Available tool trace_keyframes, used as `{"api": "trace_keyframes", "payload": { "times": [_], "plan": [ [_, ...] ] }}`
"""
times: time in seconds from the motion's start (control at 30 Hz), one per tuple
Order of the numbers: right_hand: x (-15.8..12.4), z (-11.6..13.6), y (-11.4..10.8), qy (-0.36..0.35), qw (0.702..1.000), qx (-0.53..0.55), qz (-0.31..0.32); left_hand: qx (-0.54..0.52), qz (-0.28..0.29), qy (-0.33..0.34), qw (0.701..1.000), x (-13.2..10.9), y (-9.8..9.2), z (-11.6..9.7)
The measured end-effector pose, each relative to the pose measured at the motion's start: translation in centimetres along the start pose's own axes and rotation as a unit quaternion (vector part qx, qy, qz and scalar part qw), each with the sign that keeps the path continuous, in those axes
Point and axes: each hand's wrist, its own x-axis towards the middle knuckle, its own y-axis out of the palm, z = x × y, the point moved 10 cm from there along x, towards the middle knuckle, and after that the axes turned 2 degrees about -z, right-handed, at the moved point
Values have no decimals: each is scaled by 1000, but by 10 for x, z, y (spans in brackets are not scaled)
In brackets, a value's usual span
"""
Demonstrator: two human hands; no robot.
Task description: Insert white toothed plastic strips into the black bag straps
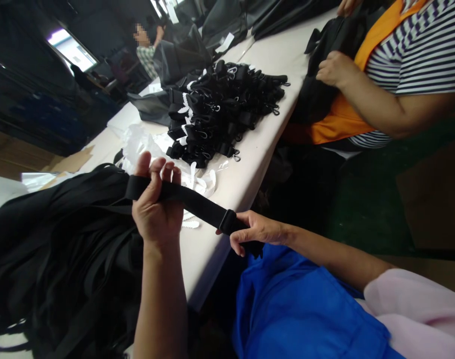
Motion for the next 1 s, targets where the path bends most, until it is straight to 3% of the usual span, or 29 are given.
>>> {"api": "trace_keyframes", "payload": {
  "times": [0.1,0.27,0.37,0.43,0.5,0.57,0.63,0.7,0.77,0.87,0.93,1.0],
  "plan": [
    [-1,12,-5,-28,1000,-5,9,3,33,-6,999,-7,7,2],
    [-7,26,-6,-34,999,-27,32,31,43,2,999,-6,7,-5],
    [-15,40,-4,-36,998,-44,39,99,60,-105,988,-3,-11,12],
    [-21,54,-1,-36,996,-67,50,186,78,-233,951,-10,-36,31],
    [-25,70,-1,-39,994,-88,51,312,88,-319,891,-21,-68,40],
    [-28,85,-4,-44,992,-107,43,425,72,-290,855,-21,-88,26],
    [-29,96,-5,-44,991,-122,44,454,85,-168,871,-18,-71,3],
    [-27,102,0,-43,989,-129,64,421,170,-45,890,-27,-24,-12],
    [-25,107,10,-46,987,-122,91,401,290,6,869,-47,26,-6],
    [-19,116,23,-69,988,-96,101,373,375,-42,848,-69,66,27],
    [-14,128,22,-119,988,-84,57,323,371,-95,865,-76,73,51],
    [-11,143,12,-194,977,-80,-24,284,325,-107,895,-78,71,66]
  ]
}}
